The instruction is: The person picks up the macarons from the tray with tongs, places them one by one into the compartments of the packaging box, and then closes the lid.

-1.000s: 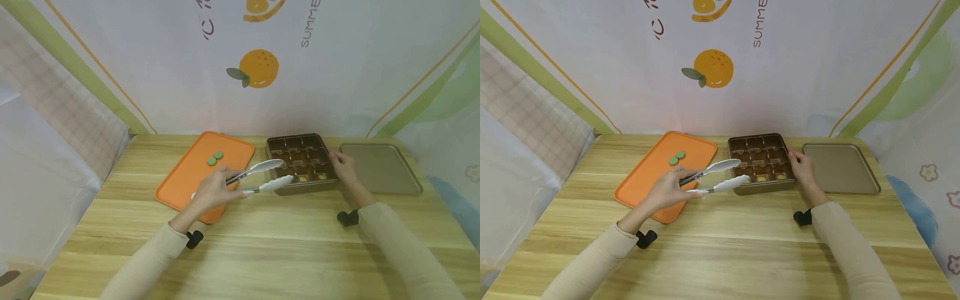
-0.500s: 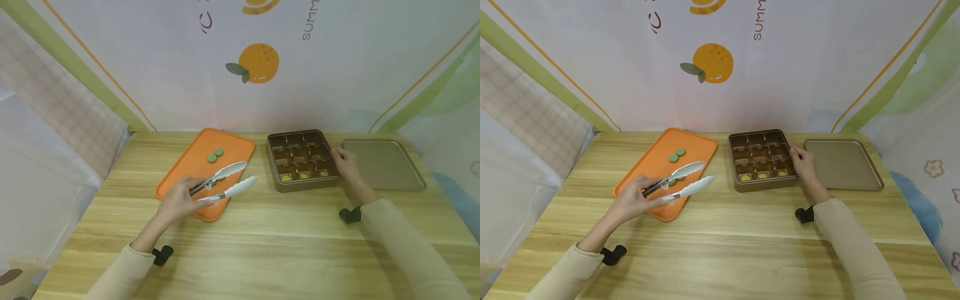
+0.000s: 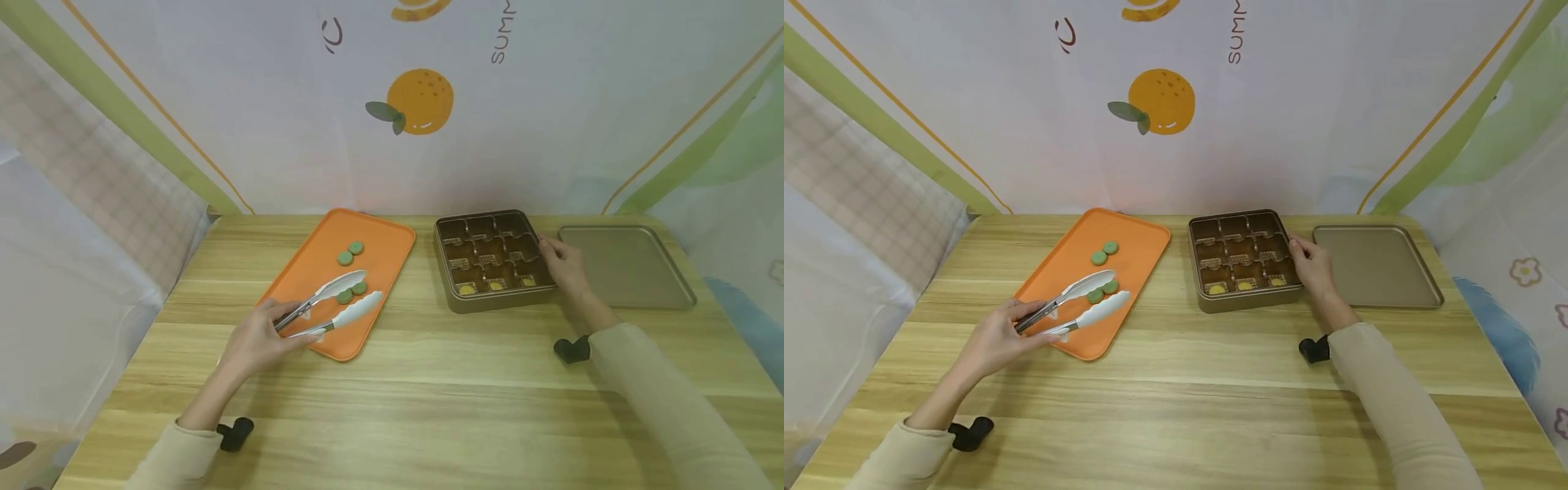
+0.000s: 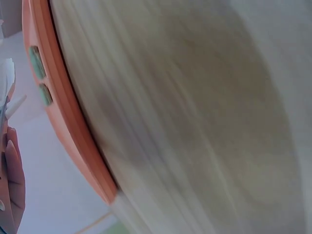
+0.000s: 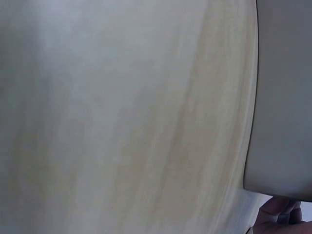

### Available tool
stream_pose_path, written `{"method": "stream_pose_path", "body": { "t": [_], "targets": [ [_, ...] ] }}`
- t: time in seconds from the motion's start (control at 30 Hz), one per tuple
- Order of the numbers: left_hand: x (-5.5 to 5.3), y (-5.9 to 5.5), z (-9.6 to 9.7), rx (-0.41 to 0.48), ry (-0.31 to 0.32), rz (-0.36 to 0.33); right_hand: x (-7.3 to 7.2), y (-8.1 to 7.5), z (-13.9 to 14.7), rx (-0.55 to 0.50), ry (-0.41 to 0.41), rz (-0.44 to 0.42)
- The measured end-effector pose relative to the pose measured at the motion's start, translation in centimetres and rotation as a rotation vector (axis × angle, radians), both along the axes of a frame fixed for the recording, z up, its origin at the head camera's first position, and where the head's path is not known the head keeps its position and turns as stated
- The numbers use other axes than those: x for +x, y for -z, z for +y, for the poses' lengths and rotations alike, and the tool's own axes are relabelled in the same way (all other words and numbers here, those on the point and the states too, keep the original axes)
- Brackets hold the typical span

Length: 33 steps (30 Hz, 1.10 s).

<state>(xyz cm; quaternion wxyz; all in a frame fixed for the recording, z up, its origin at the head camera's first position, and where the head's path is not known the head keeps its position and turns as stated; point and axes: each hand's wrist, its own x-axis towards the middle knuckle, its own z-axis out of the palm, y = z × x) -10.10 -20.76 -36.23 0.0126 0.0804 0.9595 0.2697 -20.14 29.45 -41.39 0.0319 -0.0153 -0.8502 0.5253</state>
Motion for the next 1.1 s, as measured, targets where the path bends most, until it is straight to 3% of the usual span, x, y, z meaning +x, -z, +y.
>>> {"method": "stream_pose_path", "body": {
  "t": [0.5, 1.1],
  "targets": [
    [0.7, -0.1, -2.6, -0.105, -0.047, 0.034, -0.3, 0.3, 0.3, 0.008, -0.018, 0.038],
    [0.5, 0.3, -3.1, -0.174, -0.043, 0.088, -0.5, 0.3, 0.1, 0.007, -0.001, -0.017]
  ]
}}
